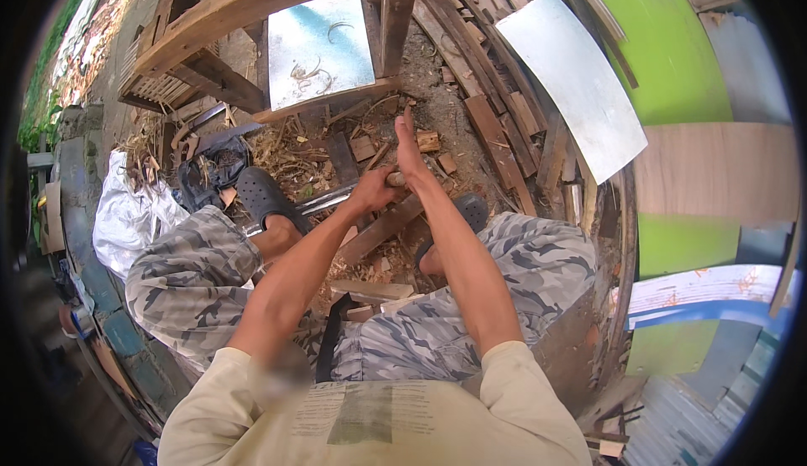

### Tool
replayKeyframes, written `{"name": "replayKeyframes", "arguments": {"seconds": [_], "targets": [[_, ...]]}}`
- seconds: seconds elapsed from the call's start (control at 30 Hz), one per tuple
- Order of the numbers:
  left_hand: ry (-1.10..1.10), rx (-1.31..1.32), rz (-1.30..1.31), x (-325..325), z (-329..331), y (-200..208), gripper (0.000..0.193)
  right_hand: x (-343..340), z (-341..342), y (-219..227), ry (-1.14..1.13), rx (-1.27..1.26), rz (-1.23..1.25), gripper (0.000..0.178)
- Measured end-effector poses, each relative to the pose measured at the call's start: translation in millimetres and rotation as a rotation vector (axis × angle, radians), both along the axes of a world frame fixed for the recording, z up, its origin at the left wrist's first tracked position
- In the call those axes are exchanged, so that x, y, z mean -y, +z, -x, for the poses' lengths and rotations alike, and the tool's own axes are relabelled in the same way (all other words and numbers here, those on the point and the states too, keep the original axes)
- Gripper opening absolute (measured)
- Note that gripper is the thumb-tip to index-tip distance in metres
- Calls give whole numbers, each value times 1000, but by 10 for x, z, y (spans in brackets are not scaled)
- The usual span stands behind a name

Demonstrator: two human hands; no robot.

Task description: The person sits on the ground and uses a hammer to split small pieces of wood placed on a larger wooden block. They repeatedly position the wood and strike it to break it into smaller fragments.

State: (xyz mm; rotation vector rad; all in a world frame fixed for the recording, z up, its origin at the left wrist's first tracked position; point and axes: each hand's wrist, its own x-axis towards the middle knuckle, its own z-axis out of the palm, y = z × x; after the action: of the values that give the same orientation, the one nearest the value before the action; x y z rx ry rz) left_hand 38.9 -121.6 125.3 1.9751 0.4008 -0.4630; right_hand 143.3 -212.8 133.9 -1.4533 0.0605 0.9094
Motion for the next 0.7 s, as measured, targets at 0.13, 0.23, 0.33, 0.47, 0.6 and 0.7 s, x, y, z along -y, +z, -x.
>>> {"name": "replayKeyframes", "arguments": {"seconds": [0.13,0.23,0.33,0.47,0.6,0.7], "targets": [[30,-4,-19,-8,-19,-31,44,153,-270,-263,-113,-11,-89,79],[41,13,-6,75,-59,-16,42,534,-625,-99,-351,-53,-166,75],[7,96,13,-99,163,-144,39,-75,114,-106,48,55,-123,79],[298,310,320,-709,822,-364,31,-825,976,-78,370,213,-200,74],[313,-100,-13,-929,977,5,32,-701,610,64,271,361,-47,67],[464,-8,182,-821,928,-44,34,6,67,-487,-6,281,230,45]]}}
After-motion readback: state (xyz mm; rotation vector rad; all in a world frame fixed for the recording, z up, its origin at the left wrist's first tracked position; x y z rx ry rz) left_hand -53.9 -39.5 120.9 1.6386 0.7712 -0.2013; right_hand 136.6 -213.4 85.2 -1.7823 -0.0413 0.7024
